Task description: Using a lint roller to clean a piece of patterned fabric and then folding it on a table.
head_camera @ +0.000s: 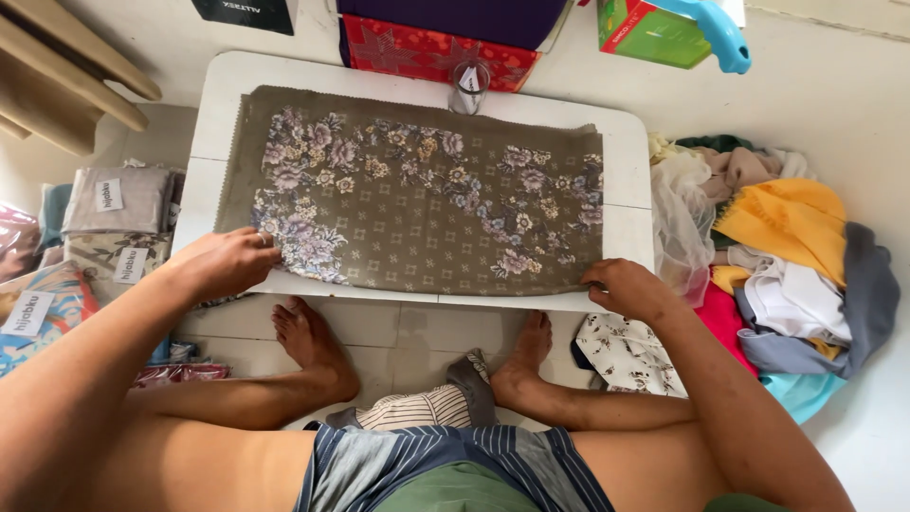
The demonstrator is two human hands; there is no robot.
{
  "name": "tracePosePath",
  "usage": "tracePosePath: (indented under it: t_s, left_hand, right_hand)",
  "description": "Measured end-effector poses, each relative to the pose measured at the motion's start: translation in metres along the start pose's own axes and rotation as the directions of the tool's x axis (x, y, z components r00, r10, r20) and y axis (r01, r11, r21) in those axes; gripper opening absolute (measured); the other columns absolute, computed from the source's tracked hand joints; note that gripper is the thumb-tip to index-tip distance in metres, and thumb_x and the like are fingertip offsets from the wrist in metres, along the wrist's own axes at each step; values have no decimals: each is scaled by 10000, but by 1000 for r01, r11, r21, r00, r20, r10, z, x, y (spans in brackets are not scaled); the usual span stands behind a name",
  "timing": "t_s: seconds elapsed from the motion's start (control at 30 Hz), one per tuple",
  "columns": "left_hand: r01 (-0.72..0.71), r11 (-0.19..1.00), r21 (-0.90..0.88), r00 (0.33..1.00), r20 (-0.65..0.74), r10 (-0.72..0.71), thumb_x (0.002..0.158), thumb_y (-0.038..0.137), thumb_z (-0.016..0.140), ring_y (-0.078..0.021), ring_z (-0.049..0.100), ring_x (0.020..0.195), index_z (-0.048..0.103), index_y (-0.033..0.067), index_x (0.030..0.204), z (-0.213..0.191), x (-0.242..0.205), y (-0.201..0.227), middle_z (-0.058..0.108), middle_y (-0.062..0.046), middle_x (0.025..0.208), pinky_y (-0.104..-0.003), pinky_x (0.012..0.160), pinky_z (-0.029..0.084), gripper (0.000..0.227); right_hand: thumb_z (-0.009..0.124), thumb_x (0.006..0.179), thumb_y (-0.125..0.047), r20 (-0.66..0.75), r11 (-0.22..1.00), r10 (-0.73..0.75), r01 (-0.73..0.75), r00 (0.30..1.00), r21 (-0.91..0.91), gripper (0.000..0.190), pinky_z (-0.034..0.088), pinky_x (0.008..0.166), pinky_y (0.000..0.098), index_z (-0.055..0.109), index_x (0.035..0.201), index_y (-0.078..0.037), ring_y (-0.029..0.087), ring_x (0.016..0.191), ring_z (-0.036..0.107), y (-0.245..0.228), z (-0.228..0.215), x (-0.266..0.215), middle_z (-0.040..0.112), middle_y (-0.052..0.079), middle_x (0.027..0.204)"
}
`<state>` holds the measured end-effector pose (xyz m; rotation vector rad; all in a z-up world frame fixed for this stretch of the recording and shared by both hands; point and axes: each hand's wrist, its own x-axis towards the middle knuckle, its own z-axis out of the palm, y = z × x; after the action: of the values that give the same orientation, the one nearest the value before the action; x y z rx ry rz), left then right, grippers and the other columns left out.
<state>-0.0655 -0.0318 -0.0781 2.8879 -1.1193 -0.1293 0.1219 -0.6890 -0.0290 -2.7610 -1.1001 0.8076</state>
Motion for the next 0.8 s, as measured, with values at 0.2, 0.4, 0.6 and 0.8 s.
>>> tracePosePath:
  t_s: [0.2,0.4,0.6,0.8]
  left_hand:
    - [700,640,-319,680,571,-459,792,403,743,-302,800,946,851,245,963,-15,2,10,853,-49,882,-424,872,629,257]
    - [894,362,-265,398,841,-367,1029,255,580,-172,496,644,783,139,899,-120,16,30,649,-35,733,-301,618,370,268]
    - [881,349,-319,473,561,-680,1035,325,620,-245,769,918,772,179,1193,-118,12,-10,850,-72,1070,-379,812,567,264]
    - [750,529,-398,637,216,-740,1119,313,544,-409,713,881,640,61,1205,-70,21,-46,773,-191,1027,-481,770,514,283]
  right_hand:
    - [729,754,-277,197,985,92,-118,976,125,213,601,817,492,844,912,-194,346,858,780,1,-14,-12,803,89,796]
    - [651,938,-167,381,896,339,-419,860,149,233,510,689,281,815,1086,-242,119,691,599,-55,-85,-13,813,-10,1006]
    - [530,990,-52,-164,763,291,-125,943,634,206,422,786,284,730,974,-95,122,829,559,20,-43,26,679,-9,875]
    - [484,1092,-101,-304,363,429,146,851,920,155,398,685,232,634,1110,-137,85,843,467,39,-8,66,570,-28,934]
